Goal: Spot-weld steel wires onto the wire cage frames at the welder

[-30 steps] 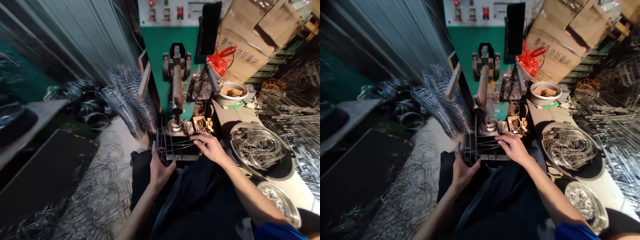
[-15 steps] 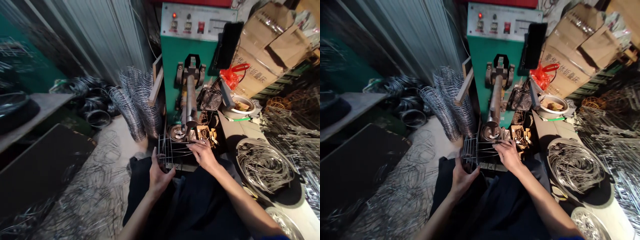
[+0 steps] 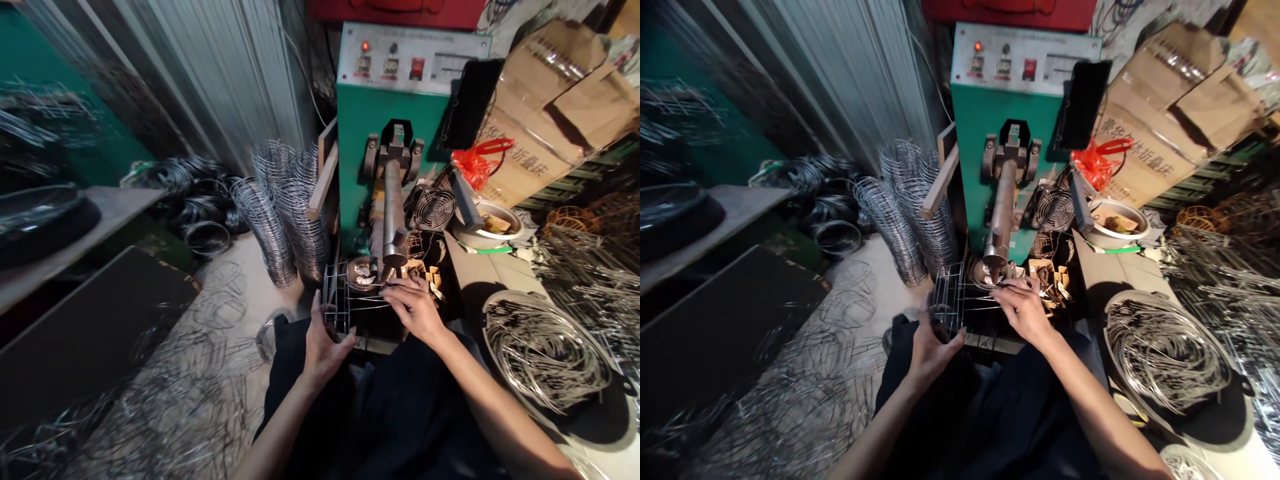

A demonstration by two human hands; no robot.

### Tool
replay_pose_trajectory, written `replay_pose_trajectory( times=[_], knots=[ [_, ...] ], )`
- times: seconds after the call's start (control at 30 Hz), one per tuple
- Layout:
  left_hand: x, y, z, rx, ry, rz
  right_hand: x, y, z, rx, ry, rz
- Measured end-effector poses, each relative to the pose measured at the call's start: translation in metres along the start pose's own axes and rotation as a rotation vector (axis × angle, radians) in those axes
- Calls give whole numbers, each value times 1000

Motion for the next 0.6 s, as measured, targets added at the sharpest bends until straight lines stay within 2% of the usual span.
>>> replay_pose_trajectory(
  times=[0.27, 0.6],
  knots=[
    [5, 1, 0, -9, -19, -4, -4, 3, -3, 17, -12, 14],
    [8, 3, -4, -17, -17, -4, -1, 2, 3, 70, -21, 94]
  ],
)
Point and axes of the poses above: each hand's wrist, its own y-axis towards the middle knuckle, its own x-axis out of the palm, z = x × y, the point moved 3 cm from there along y, towards the middle knuckle, and after that the axes turned 1 degree about z, right-handed, at the moved point
